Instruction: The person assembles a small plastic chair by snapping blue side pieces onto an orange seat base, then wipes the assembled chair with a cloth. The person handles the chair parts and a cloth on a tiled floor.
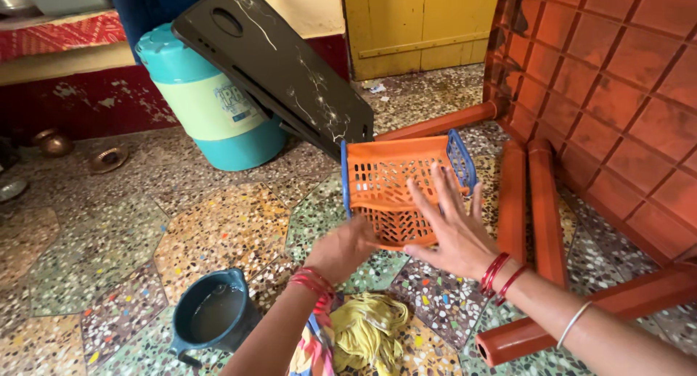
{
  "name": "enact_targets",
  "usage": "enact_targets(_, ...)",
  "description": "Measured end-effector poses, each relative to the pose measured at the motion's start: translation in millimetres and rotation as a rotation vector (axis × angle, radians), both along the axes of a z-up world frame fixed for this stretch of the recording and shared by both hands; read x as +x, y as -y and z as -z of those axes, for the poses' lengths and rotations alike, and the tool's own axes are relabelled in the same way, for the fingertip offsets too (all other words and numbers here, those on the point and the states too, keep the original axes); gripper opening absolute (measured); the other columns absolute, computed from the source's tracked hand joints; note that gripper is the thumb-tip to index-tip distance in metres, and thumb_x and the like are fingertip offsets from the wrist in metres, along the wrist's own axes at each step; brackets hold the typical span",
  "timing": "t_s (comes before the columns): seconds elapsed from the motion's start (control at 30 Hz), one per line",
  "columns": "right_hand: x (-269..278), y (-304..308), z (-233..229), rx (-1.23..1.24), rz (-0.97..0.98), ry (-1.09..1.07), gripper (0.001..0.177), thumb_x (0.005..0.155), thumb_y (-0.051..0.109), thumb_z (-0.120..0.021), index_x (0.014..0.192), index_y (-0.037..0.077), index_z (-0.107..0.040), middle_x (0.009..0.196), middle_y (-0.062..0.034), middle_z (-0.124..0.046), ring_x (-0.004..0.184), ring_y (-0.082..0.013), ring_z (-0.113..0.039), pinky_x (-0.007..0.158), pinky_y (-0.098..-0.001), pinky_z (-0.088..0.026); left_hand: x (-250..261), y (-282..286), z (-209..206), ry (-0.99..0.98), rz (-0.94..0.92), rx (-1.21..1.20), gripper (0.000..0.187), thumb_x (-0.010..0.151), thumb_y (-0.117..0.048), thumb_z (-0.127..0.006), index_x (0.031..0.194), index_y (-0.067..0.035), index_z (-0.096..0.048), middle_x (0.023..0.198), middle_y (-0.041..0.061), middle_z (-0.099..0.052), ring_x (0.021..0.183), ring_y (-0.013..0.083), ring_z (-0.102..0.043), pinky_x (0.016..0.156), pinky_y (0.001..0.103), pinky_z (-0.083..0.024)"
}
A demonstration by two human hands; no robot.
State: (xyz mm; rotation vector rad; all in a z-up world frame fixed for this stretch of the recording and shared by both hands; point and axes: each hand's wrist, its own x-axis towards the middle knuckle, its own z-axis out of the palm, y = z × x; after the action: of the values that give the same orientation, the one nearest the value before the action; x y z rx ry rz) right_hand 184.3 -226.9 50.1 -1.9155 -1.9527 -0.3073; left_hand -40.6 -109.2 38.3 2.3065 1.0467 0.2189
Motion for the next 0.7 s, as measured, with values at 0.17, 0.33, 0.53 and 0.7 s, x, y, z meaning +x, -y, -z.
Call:
enact_targets(0.17,-26.8,5.1,10.4,-0.201,-0.139,-0.055,0.127,0.074,0.059,-0.082,0.161,0.033,0.006,0.167,-0.0208,0.024,0.154,-0.0421,0.013,0.114,-0.0713,0.002,-37.7,25.5,44.5,-0.819,0.173,-0.066,0.121,0.076,-0.048,-0.090,0.164,-0.015,-0.013,0.166,0.029,-0.013,0.152,0.0482,-0.016,0.121,0.054,-0.028)
enact_targets(0.33,-31.7,13.8,15.3,-0.418,-0.179,-0.155,0.126,0.078,0.050,-0.083,0.163,0.031,0.008,0.166,-0.0186,0.026,0.157,-0.0370,0.013,0.123,-0.0575,-0.006,-70.5,-1.4,95.9,-0.781,0.105,-0.097,0.118,0.078,-0.032,-0.081,0.169,-0.026,-0.007,0.144,0.019,-0.048,0.132,0.0350,-0.050,0.108,0.043,-0.047)
enact_targets(0.53,-41.3,12.9,7.3,-0.642,-0.132,-0.820,0.111,0.084,0.057,-0.071,0.164,0.027,0.000,0.170,-0.0093,0.006,0.159,-0.0293,-0.002,0.121,-0.0459,-0.029,-43.2,-80.2,71.4,-0.636,0.393,0.306,0.036,0.091,-0.038,-0.073,0.117,-0.013,-0.077,0.115,0.018,-0.072,0.108,0.0332,-0.069,0.092,0.041,-0.057)
enact_targets(0.7,-49.9,18.2,0.0,-0.834,-0.804,-2.014,0.090,0.098,0.058,-0.063,0.163,0.009,-0.025,0.130,-0.0201,-0.044,0.124,-0.0298,-0.045,0.093,-0.0477,-0.060,9.6,-44.5,-14.7,0.499,0.192,-0.703,0.068,0.081,-0.016,-0.074,0.142,-0.010,-0.045,0.113,0.016,-0.072,0.101,0.0245,-0.073,0.087,0.032,-0.061)
